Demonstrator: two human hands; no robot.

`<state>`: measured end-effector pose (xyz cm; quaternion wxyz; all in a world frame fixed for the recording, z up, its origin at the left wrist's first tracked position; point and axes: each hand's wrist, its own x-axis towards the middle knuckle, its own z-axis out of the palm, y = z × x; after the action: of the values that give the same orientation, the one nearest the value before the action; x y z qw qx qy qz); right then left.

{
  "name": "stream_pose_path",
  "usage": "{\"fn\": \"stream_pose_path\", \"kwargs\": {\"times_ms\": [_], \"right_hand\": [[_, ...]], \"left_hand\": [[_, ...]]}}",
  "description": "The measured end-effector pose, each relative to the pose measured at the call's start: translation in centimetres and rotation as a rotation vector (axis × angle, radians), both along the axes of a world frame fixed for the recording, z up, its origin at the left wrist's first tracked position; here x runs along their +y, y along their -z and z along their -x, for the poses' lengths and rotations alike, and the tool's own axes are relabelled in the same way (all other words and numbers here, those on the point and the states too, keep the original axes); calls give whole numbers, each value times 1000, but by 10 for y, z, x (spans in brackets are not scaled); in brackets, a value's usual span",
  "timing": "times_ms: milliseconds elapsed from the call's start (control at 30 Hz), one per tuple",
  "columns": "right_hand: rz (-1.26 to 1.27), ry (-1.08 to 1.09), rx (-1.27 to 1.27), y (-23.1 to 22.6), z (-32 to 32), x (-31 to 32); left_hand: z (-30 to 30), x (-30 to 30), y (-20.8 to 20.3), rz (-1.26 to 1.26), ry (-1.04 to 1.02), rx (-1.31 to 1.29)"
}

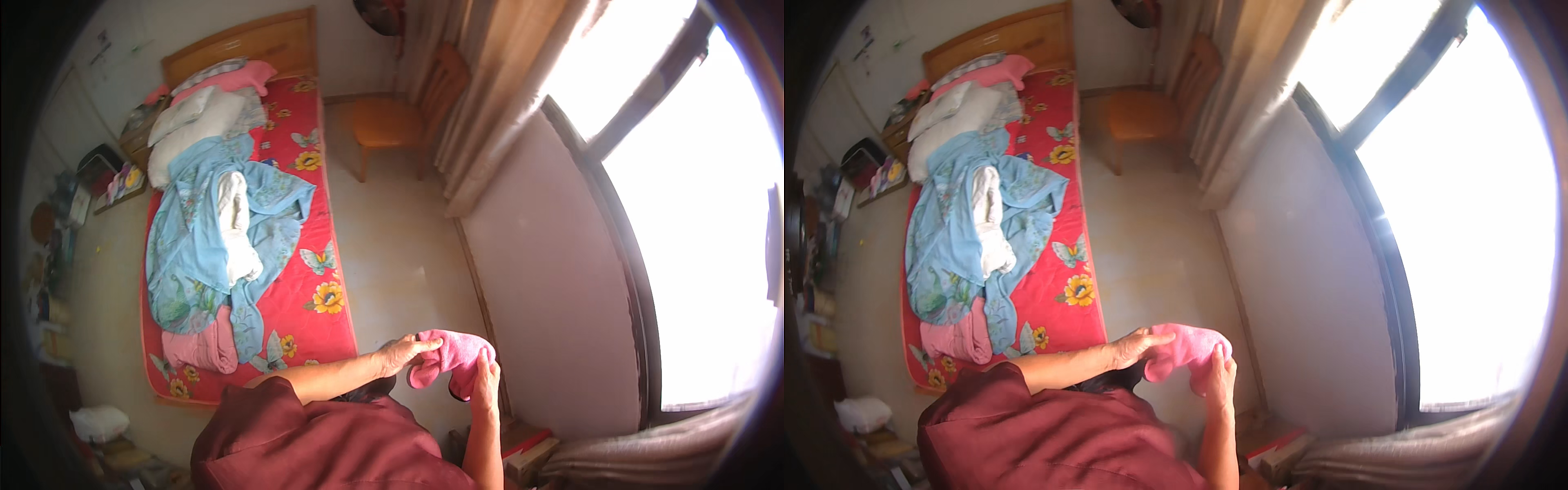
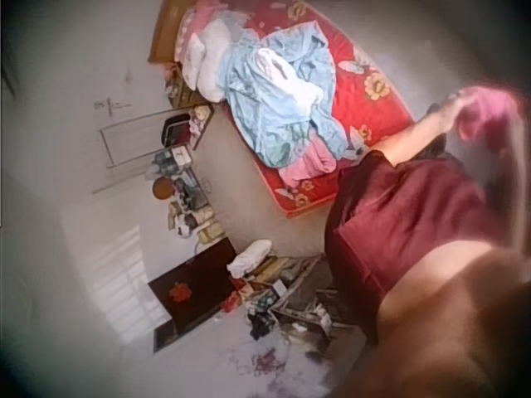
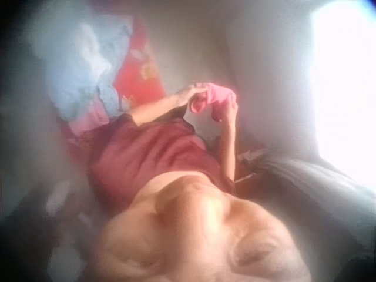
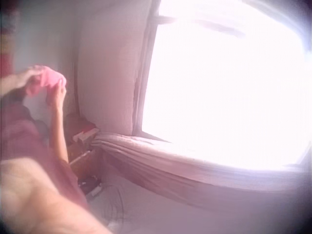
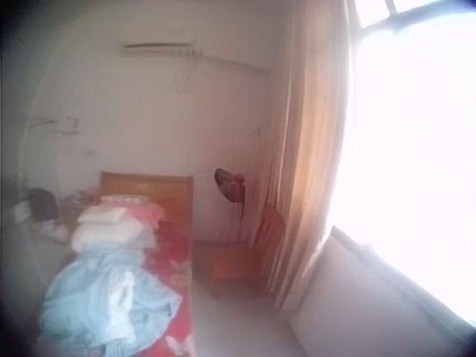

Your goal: The person wipes the top of a TV stand with a cloth, opens a drawer to handle red envelopes and other items inside, and then wipes the seat of a wooden chair.

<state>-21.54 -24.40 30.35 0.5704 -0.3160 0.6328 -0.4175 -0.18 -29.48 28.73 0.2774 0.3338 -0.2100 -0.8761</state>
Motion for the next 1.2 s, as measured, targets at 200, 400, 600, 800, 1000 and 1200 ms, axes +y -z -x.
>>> {"fn": "stream_pose_path", "kwargs": {"times_ms": [200,400,600,800,1000,1200], "right_hand": [[123,-239,24,-10,-49,-123],[262,-450,21,2,-55,-219],[58,-599,-194,-24,-64,-328],[-92,-672,-237,-13,-96,-434],[-308,-930,-327,22,-159,-495],[-245,-1073,-366,22,-245,-575]], "left_hand": [[-53,-78,-16,299,-282,-507],[-71,-115,3,329,-353,-665],[-63,-181,-7,443,-656,-776],[-74,-253,-25,310,-1035,-510],[-114,-268,2,300,-1014,-639],[-190,-323,31,153,-1031,-654]]}}
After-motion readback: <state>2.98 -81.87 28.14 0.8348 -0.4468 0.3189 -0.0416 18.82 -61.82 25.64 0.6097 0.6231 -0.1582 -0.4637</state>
